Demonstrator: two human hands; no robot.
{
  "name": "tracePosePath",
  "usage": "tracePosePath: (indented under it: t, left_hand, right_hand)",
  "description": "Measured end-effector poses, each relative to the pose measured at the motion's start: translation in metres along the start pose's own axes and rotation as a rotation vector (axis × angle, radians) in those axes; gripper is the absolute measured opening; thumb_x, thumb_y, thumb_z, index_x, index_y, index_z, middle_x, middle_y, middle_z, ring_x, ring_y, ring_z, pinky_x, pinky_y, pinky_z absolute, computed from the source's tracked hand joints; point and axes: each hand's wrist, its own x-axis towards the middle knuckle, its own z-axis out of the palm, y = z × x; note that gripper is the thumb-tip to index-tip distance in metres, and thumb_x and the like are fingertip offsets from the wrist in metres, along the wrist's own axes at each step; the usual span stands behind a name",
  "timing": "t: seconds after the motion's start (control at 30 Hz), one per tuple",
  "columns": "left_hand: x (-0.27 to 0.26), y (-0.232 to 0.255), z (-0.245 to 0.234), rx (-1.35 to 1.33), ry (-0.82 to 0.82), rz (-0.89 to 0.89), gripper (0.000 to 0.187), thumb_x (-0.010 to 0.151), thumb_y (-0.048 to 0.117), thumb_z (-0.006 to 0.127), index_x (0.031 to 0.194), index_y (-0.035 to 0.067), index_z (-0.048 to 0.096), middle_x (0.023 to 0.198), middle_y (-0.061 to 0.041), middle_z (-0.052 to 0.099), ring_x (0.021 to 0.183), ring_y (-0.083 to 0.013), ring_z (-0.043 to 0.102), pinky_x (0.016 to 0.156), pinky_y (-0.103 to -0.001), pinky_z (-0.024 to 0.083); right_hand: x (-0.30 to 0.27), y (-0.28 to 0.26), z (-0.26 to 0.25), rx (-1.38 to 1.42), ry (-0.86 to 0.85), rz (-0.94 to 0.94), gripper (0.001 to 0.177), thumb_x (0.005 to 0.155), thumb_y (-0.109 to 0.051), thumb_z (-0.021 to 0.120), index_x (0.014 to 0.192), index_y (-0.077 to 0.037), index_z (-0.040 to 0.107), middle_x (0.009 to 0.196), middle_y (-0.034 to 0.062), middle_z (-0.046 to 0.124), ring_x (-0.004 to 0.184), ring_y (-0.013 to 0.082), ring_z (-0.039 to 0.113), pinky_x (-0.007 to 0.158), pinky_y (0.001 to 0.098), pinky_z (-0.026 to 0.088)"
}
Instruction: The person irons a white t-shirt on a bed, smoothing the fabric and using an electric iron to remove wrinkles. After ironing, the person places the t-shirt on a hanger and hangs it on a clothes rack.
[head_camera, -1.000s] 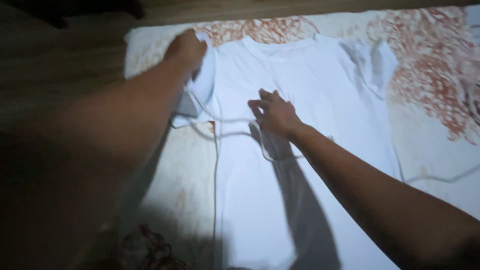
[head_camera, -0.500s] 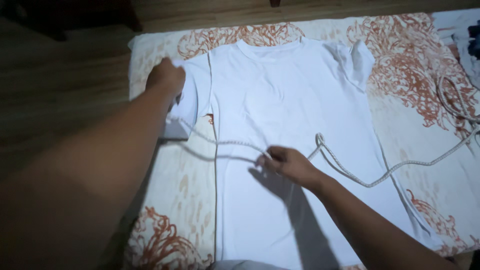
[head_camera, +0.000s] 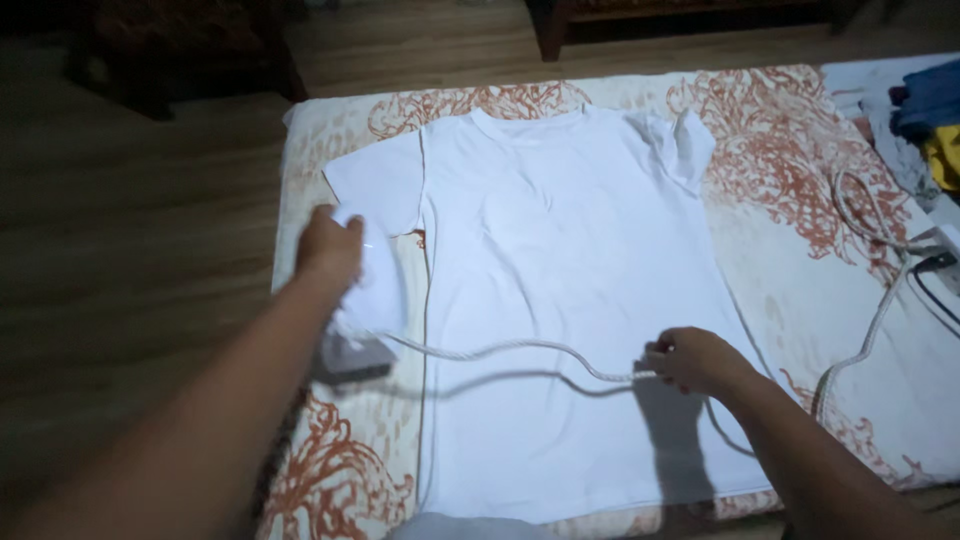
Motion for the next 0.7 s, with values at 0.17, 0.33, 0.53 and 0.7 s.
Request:
tracePosePath:
  t: [0.17, 0.33, 0.53, 0.7]
  left_hand:
    - [-0.105, 0.025, 0.025, 0.005, -0.017, 0.167, 0.065, 0.091, 0.03, 0.064, 0.152, 0.023, 0.044, 0.116, -0.026, 0.07, 0.101, -0.0435, 0.069, 0.09, -0.05, 0.054]
    - [-0.212, 0.033, 0.045, 0.074, -0.135, 0.069, 0.058, 0.096, 0.031, 0.056, 0.152, 0.023, 0.043, 0.114, -0.025, 0.071, 0.105, -0.044, 0.068, 0.093, -0.051, 0.054]
    - [-0.272, 0.029, 0.058, 0.163, -0.19, 0.038, 0.059, 0.097, 0.03, 0.054, 0.154, 0.022, 0.039, 0.107, -0.027, 0.072, 0.101, -0.0447, 0.069, 0.09, -0.052, 0.054]
    - [-0.225, 0.033, 0.084, 0.184, -0.127, 0.043, 0.058, 0.096, 0.034, 0.053, 0.152, 0.024, 0.043, 0.113, -0.025, 0.071, 0.102, -0.0438, 0.069, 0.091, -0.053, 0.054]
  right_hand:
    - [-0.012, 0.038, -0.014, -0.146, 0.111, 0.066, 0.053, 0.075, -0.042, 0.085, 0.114, -0.008, 0.072, 0.102, 0.0172, 0.074, 0.085, 0.0302, 0.077, 0.077, 0.0411, 0.062]
    - [-0.037, 0.07, -0.012, -0.269, 0.476, 0.22, 0.071, 0.075, -0.055, 0.085, 0.126, -0.011, 0.062, 0.131, 0.0206, 0.058, 0.122, 0.0391, 0.058, 0.095, 0.049, 0.052]
    - [-0.005, 0.129, -0.009, 0.024, 0.466, 0.24, 0.053, 0.09, -0.056, 0.071, 0.115, -0.009, 0.072, 0.113, 0.017, 0.074, 0.111, 0.0373, 0.07, 0.094, 0.0494, 0.055]
    - [0.004, 0.146, -0.011, 0.118, 0.587, 0.16, 0.043, 0.093, -0.047, 0.069, 0.109, -0.007, 0.072, 0.102, 0.0183, 0.074, 0.1, 0.0386, 0.072, 0.087, 0.0491, 0.055]
